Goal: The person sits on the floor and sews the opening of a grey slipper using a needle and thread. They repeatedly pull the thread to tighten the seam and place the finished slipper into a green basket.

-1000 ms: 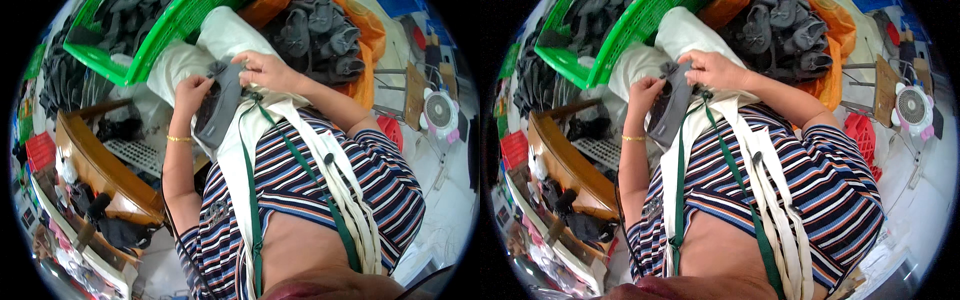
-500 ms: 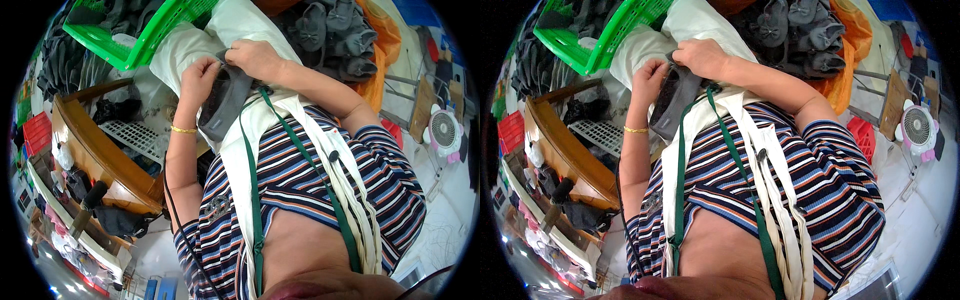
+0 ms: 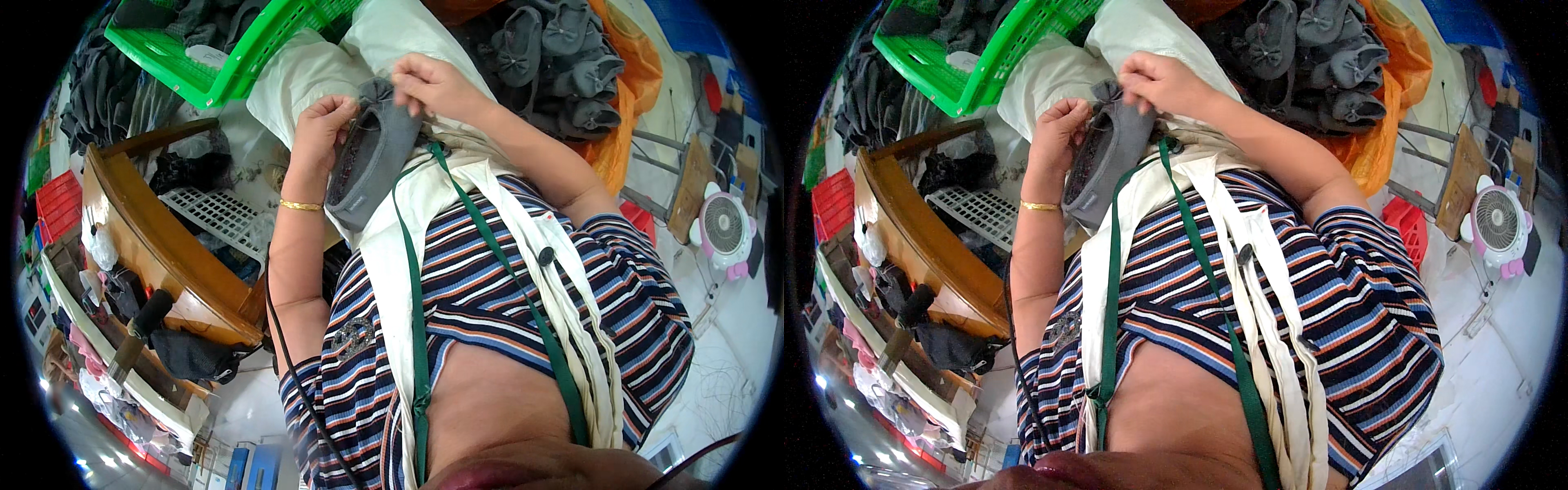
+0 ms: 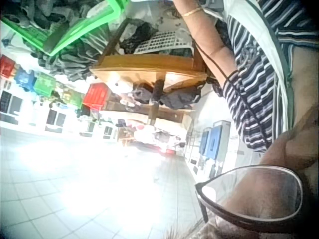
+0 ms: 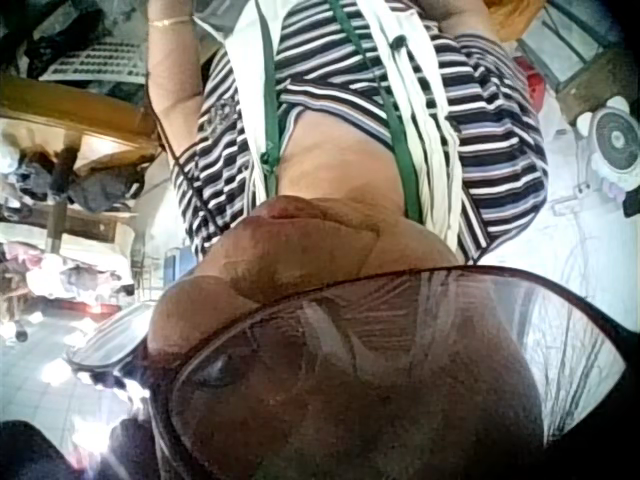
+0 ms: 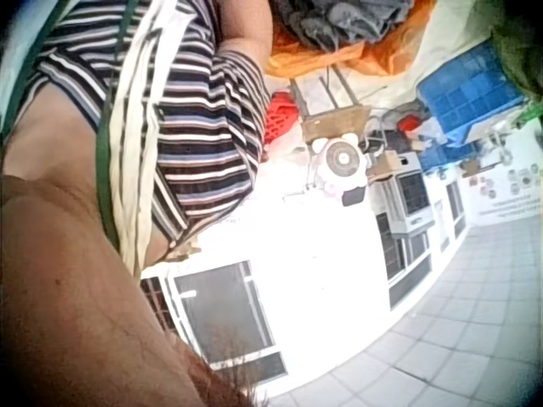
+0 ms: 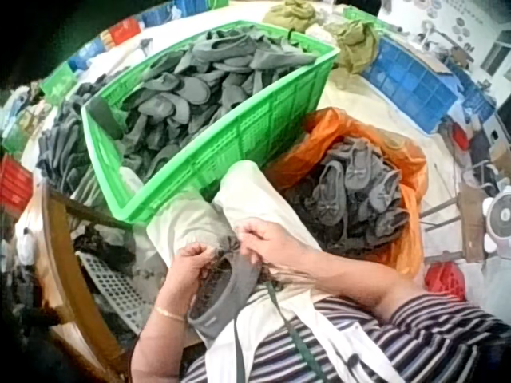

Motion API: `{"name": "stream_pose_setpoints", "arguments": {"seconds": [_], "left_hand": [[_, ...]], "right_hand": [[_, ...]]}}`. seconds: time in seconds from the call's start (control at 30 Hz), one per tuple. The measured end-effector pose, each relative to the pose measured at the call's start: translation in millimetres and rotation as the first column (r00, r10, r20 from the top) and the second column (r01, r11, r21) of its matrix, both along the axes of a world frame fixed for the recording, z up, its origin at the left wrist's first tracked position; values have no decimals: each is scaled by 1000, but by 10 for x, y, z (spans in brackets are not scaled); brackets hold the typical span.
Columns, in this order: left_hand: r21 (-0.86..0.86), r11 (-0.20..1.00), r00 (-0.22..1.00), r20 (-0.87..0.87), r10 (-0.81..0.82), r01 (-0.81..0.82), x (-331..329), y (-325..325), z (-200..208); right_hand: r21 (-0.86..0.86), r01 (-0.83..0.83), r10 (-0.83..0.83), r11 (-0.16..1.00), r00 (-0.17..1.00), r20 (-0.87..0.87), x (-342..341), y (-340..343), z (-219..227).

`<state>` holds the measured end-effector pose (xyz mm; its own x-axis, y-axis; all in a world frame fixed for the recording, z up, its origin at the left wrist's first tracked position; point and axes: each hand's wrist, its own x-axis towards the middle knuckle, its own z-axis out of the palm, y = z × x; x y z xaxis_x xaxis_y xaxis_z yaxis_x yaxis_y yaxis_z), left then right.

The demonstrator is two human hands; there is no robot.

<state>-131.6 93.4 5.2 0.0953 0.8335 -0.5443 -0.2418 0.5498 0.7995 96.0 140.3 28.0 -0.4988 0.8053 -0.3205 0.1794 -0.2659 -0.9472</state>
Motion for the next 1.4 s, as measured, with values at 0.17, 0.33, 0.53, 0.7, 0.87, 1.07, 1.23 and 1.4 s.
{"name": "stream_pose_setpoints", "arguments": {"seconds": [0.17, 0.33, 0.53, 0.7, 0.87, 1.07, 1.23, 1.4], "left_hand": [[16, 999, 995, 92, -43, 41, -71, -12, -61], [195, 971, 945, -321, -69, 137, 56, 6, 83], [435, 857, 856, -517, -13, 276, 146, 54, 12], [180, 924, 813, -551, -190, 338, 124, 99, -25], [277, 923, 828, -556, -71, 265, 187, 59, -13], [404, 861, 784, -621, 11, 308, 150, 90, -43], [210, 872, 622, -772, -131, 443, 181, 123, 421], [29, 902, 781, -512, -357, 431, 225, 46, 306]], "right_hand": [[221, 81, -133, 972, 963, 235, 508, -6, -137], [266, 141, -196, 953, 961, 193, 526, -76, -255], [235, 130, -175, 963, 967, 183, 504, -88, -130], [298, 167, -214, 940, 968, 132, 523, -100, -55], [72, 198, -167, 978, 936, -310, 725, -68, 462], [246, -153, 241, 957, 892, -383, 576, -396, 1244], [147, -412, 434, 899, 799, -416, 436, -469, 1287], [220, -617, 654, 755, 691, -307, 194, -468, 1212]]}}
